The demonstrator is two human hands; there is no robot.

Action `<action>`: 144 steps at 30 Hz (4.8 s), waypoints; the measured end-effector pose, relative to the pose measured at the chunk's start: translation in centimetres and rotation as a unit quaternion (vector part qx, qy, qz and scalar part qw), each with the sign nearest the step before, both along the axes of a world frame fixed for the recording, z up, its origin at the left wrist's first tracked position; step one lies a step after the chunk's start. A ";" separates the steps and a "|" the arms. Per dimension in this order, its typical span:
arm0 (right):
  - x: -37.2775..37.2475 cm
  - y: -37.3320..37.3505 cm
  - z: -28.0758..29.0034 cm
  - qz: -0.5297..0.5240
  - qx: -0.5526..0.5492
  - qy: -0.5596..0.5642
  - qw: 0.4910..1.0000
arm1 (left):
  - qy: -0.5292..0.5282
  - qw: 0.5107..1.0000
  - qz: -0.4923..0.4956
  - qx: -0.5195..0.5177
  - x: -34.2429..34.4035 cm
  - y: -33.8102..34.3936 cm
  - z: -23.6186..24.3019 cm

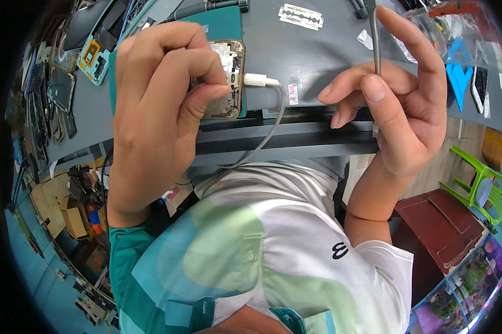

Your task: The person uses a metal spudger to carefully pry and separate the back cover of a disassembled smartphone. They work along the edges of the device, lifting the casing while holding the phone steady on a green mat.

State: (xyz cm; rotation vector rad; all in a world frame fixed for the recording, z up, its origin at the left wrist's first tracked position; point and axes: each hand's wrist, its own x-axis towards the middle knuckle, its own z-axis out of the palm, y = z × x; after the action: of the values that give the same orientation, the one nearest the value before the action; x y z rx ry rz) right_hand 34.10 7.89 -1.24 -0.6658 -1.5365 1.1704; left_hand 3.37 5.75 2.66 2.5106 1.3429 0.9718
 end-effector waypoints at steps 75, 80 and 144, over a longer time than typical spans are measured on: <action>-7.1 1.7 2.4 -0.025 0.140 -0.137 0.980 | -0.080 0.978 -0.082 0.175 -1.4 -3.8 -5.6; -7.4 2.1 2.8 -0.006 0.163 -0.211 0.964 | -0.069 0.983 -0.071 0.157 -1.2 -3.6 -5.5; -8.5 4.1 7.3 0.057 0.181 -0.325 0.926 | -0.109 0.977 -0.042 0.178 -0.5 -3.5 -6.3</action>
State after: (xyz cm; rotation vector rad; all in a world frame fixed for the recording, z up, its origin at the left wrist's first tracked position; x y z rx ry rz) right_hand 25.56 11.98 6.07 -0.7584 -2.3082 0.7328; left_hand 2.91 2.24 -3.68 2.5772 1.0674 1.5359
